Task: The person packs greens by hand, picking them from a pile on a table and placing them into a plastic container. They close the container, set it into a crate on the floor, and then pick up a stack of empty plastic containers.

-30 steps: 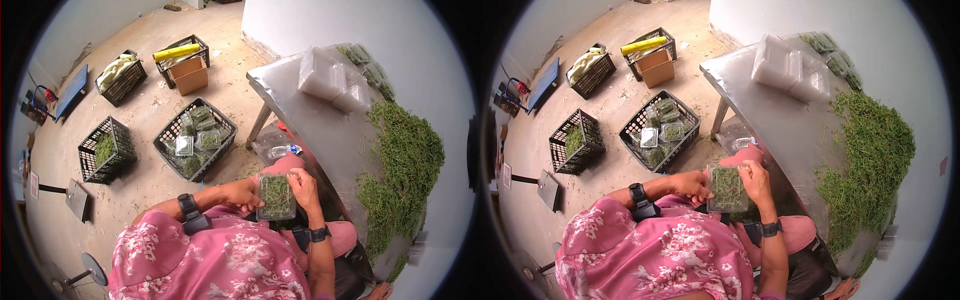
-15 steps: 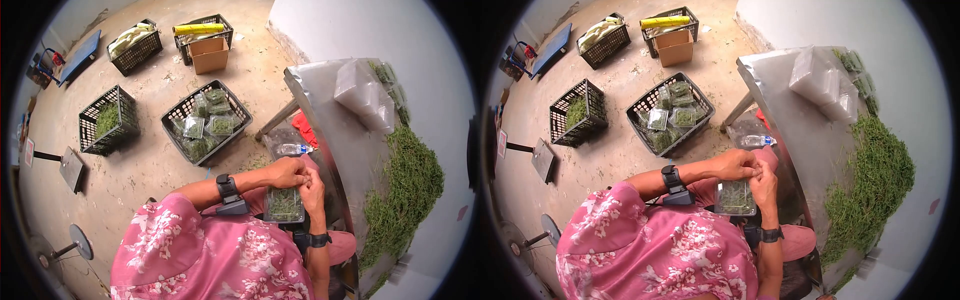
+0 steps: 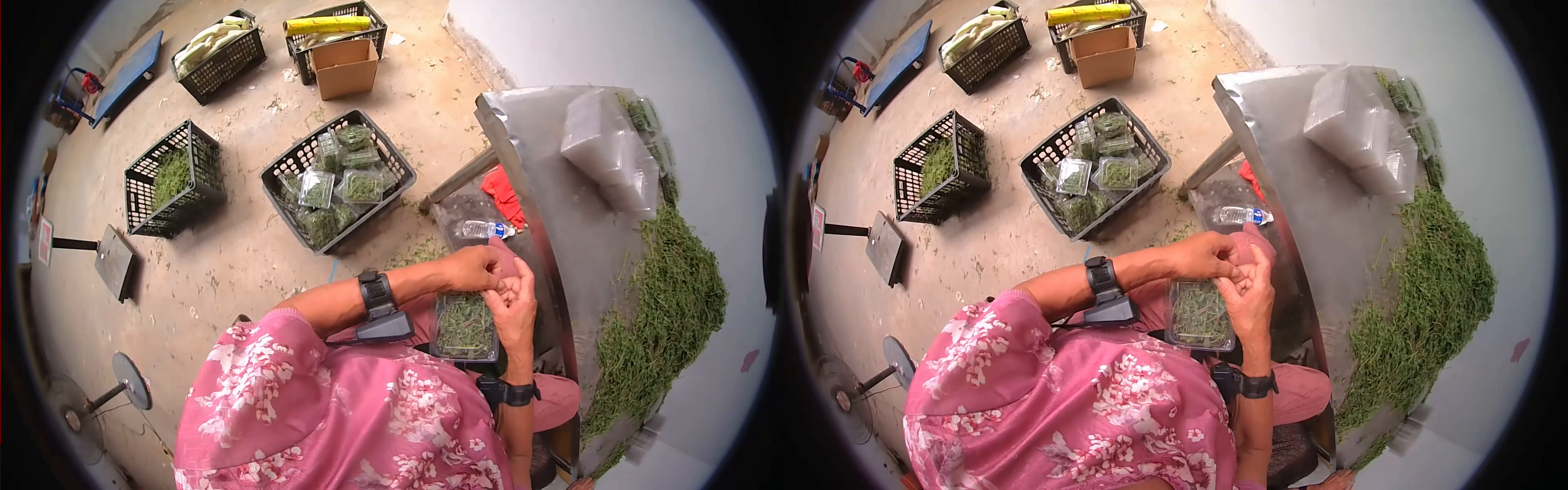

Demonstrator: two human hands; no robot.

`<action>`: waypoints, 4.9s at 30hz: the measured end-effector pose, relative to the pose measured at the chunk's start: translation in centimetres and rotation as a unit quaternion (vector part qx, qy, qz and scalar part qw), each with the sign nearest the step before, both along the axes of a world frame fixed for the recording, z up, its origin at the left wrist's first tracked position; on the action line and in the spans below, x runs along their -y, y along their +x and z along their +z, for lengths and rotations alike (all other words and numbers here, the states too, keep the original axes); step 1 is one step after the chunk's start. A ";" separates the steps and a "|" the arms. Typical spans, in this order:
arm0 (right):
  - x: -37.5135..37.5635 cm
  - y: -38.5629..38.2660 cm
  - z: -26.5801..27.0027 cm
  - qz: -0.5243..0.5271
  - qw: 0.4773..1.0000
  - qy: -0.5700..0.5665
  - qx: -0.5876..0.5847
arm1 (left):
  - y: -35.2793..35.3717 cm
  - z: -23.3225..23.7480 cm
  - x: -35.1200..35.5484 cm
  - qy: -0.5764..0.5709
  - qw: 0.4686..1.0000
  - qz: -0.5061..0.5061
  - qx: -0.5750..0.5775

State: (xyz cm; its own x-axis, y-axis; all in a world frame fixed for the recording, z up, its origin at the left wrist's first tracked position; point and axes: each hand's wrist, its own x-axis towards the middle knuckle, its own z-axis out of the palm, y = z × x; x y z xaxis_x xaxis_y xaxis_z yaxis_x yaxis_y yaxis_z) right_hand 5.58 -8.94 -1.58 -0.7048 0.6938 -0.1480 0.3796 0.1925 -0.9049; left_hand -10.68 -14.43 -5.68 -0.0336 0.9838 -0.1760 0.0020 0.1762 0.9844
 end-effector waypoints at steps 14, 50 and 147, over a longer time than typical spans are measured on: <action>0.5 0.9 1.1 -0.001 0.999 0.037 0.021 | 0.3 0.3 -0.2 -0.016 0.999 -0.039 0.033; 2.0 8.6 -2.3 -0.098 0.993 -0.070 0.000 | 0.8 -2.5 0.0 -0.078 0.981 0.114 0.139; 2.5 9.2 -1.5 -0.076 0.995 0.061 0.000 | -1.2 2.4 2.8 0.128 0.961 -0.026 -0.244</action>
State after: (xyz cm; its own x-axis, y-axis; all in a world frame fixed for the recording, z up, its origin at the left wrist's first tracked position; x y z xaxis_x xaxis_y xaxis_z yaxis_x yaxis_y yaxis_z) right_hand 14.80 -11.42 -3.11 -0.5899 0.8055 -0.0565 0.4125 0.2405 -0.8786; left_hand -11.84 -17.27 -3.31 0.0007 0.9953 0.0964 0.4758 -0.0851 0.8754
